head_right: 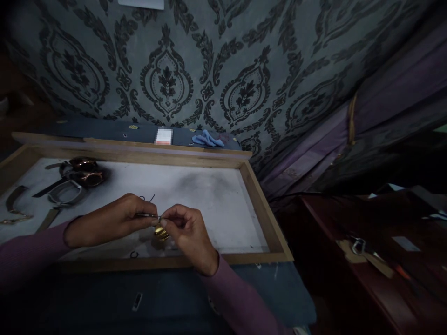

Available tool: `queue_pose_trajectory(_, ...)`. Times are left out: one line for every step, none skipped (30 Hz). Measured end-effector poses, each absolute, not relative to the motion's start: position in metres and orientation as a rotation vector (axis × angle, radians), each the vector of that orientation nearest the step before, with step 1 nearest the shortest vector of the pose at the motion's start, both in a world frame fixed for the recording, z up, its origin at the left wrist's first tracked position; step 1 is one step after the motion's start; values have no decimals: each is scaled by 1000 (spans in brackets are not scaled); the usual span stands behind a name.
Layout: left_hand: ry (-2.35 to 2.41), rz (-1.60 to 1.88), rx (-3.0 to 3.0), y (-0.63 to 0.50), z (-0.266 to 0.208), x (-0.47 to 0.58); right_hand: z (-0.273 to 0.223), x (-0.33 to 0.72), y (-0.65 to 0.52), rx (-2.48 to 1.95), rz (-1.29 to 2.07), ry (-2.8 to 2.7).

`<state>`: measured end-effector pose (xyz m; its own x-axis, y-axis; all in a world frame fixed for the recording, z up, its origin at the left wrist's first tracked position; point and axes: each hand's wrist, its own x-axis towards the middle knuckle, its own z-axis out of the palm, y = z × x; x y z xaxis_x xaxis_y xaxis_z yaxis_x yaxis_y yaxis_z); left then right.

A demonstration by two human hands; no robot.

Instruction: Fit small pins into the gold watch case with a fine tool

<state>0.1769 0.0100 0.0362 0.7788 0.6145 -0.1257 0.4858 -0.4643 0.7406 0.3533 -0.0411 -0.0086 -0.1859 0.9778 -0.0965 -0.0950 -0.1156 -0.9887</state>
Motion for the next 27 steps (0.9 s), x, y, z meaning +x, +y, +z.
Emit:
queue_pose_trajectory(815,200,2123,11,36,176,-9,353,-41,-1115,1475,-1197)
queue_pose_trajectory(822,200,2097,12,36,175,-9,353,-41,-1116,1477,-1189)
queue_pose_trajectory(836,203,2075,12,36,174,-9,353,-41,-1119,1478,-1186)
queue_pose_trajectory(858,209,2059,12,37,173,-10,353,-41,-1123,1476,-1188)
queue_pose_trajectory(882,214,2048,12,38,171,-10,353,-41,-1126,1471,-1192)
queue_pose_trajectory(903,220,2036,11,38,170,-10,353,-41,-1125,1463,-1198)
queue_pose_trajectory(914,219,2021,10,39,168,-11,353,-41,-1123,1458,-1199)
queue_pose_trajectory(919,213,2006,8,40,166,-11,353,-41,-1119,1454,-1198)
queue_pose_trajectory(919,205,1993,7,40,164,-11,353,-41,-1118,1448,-1196)
queue_pose_trajectory(913,200,1987,5,40,163,-11,353,-41,-1119,1441,-1193)
queue_pose_trajectory(905,200,1988,4,40,162,-11,353,-41,-1122,1434,-1192)
queue_pose_trajectory(893,210,1995,3,40,161,-10,353,-41,-1127,1427,-1192)
queue_pose_trajectory(877,228,2010,3,39,161,-10,353,-41,-1129,1426,-1188)
queue_pose_trajectory(865,253,2027,3,39,161,-10,353,-41,-1128,1431,-1180)
queue_pose_trajectory(857,275,2038,3,38,161,-9,353,-42,-1126,1439,-1172)
queue_pose_trajectory(854,294,2044,3,38,161,-9,353,-42,-1123,1447,-1166)
queue_pose_trajectory(854,313,2046,3,37,162,-9,353,-42,-1120,1451,-1164)
queue_pose_trajectory(856,332,2049,3,37,162,-9,353,-42,-1117,1452,-1166)
queue_pose_trajectory(856,350,2054,3,36,162,-10,353,-42,-1117,1447,-1173)
queue_pose_trajectory(852,368,2065,3,36,162,-10,352,-41,-1118,1439,-1183)
queue_pose_trajectory(844,385,2083,3,35,161,-10,352,-41,-1119,1430,-1191)
queue_pose_trajectory(839,396,2107,3,35,161,-10,352,-41,-1118,1426,-1196)
queue_pose_trajectory(839,394,2135,2,35,161,-10,352,-41,-1117,1422,-1199)
queue_pose_trajectory(845,385,2166,2,36,161,-10,352,-41,-1115,1422,-1200)
queue_pose_trajectory(859,372,2197,2,37,161,-10,352,-41,-1114,1423,-1202)
queue_pose_trajectory(879,357,2230,2,38,162,-9,352,-42,-1113,1426,-1205)
queue_pose_trajectory(899,340,2263,2,39,162,-9,352,-42,-1113,1427,-1207)
